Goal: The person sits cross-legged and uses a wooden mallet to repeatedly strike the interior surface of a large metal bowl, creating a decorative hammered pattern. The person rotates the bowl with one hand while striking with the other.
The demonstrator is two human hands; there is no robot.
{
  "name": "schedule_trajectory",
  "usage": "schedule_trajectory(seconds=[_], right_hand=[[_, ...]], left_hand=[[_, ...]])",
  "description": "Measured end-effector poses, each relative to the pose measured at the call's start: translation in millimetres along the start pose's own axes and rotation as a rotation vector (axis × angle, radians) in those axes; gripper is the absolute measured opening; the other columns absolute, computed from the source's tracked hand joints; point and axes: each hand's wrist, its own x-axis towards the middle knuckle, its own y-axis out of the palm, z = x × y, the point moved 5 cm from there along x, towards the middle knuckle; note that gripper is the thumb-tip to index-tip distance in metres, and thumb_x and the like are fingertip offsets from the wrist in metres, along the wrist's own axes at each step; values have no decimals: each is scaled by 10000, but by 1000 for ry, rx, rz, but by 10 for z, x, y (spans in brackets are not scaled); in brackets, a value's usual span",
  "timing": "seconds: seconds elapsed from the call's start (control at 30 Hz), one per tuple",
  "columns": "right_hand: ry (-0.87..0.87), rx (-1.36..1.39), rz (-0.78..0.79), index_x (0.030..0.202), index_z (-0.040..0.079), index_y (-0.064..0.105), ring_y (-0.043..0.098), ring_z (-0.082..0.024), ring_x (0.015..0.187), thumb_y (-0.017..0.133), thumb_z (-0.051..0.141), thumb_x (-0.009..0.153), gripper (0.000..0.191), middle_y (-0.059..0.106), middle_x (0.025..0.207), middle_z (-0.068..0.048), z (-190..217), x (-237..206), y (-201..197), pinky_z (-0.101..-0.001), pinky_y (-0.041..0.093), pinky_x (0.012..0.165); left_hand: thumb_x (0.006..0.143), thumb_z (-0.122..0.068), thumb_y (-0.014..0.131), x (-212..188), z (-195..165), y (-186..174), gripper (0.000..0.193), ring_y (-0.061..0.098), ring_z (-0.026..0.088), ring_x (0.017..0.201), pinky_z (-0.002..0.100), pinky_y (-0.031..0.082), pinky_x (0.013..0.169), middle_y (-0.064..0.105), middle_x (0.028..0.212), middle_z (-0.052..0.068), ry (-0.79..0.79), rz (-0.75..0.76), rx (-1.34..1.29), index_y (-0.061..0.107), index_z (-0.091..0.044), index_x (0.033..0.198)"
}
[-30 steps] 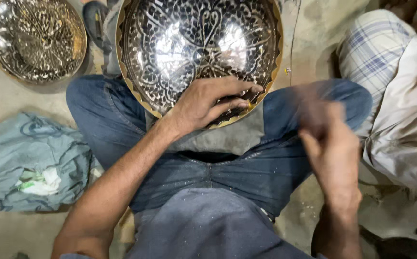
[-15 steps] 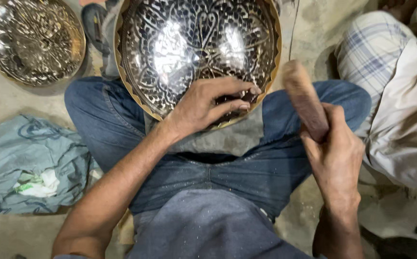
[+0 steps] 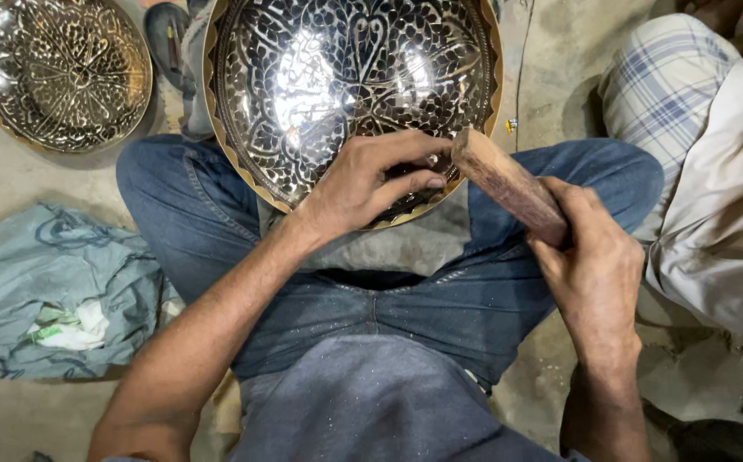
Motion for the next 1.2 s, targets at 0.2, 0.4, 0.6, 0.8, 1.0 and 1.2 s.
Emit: schedule_trajectory(seconds=[0.2,0.4,0.6,0.8,1.0,1.2], right_hand=[[18,-87,19,1308,59,640,701,-359,1040,812,0,800,540,717,1176,-157,-5,7,-22,-426,543,840],[18,-95,-89,1311,53,614,697,-385,1025,824,39,840,516,705,1146,-181,-115,39,-63,-442,545,850],[-100,-306,54,1166,56,607,678,-418,843,854,48,746,487,723,1010,-177,-45,94,-2,-505,522,748],[-4,-219,113,1188,49,594,684,-419,918,827,39,815,441,693,1005,-199,-92,84,-22,-499,518,755],[34,170,50,1234,39,509,692,-381,986,781,46,878,448,687,1083,-177,-143,133,-40,-457,533,808],[428,154,132,1175,-2,500,606,-440,748,804,89,908,415,643,876,-237,-293,122,32,-466,521,696]], left_hand=[[1011,-287,704,21,-64,-25,361,759,224,1064,369,633,932,748,1202,92,41,2,70,674,-73,1302],[990,-287,687,27,-87,-27,382,759,223,1048,363,621,934,754,1203,75,-26,-3,51,684,-91,1318],[1034,-283,704,29,-126,-52,376,736,244,1159,374,605,1017,724,1281,94,80,-54,78,645,-101,1358],[1037,-308,673,23,-49,-19,351,774,185,1057,346,642,935,755,1186,60,-20,-1,-3,657,-105,1324],[1029,-349,648,4,-7,6,357,767,176,1073,352,638,961,771,1199,37,-4,13,20,678,-147,1322],[1022,-356,653,-10,20,26,365,757,201,1104,372,629,977,760,1228,52,-16,19,59,683,-140,1315]])
